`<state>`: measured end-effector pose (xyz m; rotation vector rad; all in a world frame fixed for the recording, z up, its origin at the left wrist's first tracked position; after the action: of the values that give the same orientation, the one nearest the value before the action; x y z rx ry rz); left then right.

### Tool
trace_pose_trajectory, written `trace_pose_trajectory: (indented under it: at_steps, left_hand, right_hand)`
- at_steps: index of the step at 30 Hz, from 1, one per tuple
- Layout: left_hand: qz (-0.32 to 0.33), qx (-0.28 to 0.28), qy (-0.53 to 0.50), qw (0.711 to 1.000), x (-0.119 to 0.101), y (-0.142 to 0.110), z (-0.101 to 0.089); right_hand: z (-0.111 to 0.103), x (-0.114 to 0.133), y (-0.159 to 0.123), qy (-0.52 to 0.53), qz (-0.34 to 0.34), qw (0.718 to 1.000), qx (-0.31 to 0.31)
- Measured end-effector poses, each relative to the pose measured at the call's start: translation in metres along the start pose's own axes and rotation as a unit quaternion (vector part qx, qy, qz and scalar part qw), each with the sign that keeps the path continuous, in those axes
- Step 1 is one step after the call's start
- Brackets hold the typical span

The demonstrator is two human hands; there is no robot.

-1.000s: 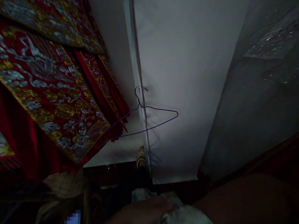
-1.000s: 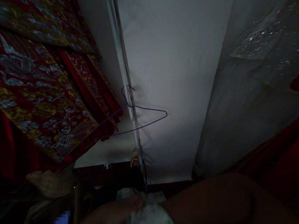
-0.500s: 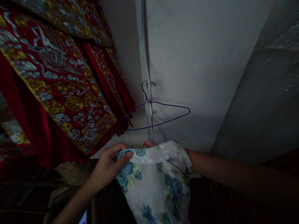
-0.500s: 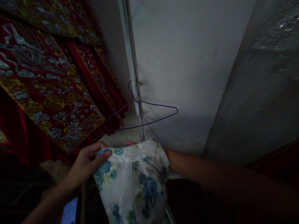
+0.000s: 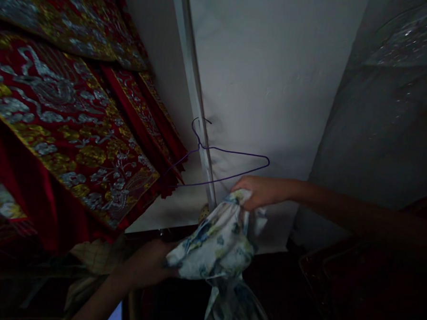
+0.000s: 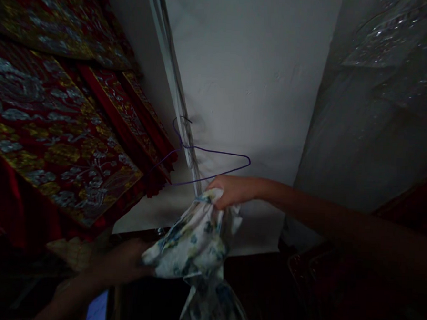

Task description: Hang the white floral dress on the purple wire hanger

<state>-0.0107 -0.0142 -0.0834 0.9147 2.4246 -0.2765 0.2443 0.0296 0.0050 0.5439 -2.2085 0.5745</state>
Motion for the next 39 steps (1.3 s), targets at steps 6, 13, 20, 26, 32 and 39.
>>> trace_pose_trajectory:
  at_steps: [6,13,20,26,32,39]
  left_hand:
    - [-0.030,-0.052,0.039,0.997,0.025,0.014,-0.030]
    - [-0.041,-0.103,0.065,0.992,0.042,0.014,-0.034]
    - [-0.048,-0.152,0.181,0.970,0.040,0.020,-0.052]
    - [0.041,-0.258,0.259,0.930,0.006,0.012,-0.095]
    - [-0.035,-0.224,0.246,0.942,0.008,-0.022,-0.082]
    - [-0.011,-0.314,0.148,0.938,-0.035,-0.021,-0.111]
  right_hand:
    - [-0.054,0.000,-0.004,-0.242,-0.024,0.904,-0.351]
    - [-0.028,-0.049,0.036,-0.064,-0.043,0.980,-0.183]
    - [-0.048,-0.050,0.012,-0.117,-0.060,0.956,-0.264]
    - [-0.052,-0.052,0.015,-0.132,-0.016,0.941,-0.311]
    - [-0.046,-0.058,0.021,-0.160,0.012,0.923,-0.350]
    - [-0.046,-0.077,0.038,-0.018,0.017,0.932,-0.363]
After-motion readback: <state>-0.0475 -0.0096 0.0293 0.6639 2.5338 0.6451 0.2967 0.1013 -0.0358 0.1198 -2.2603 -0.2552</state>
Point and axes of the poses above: each hand's wrist, its own y-axis towards the middle knuckle, its own z-axis out of the palm, x = y × z, the point moved 9 cm from there along y, towards the middle knuckle, and after that the axes turned 9 degrees about z, right-handed, at the moved point
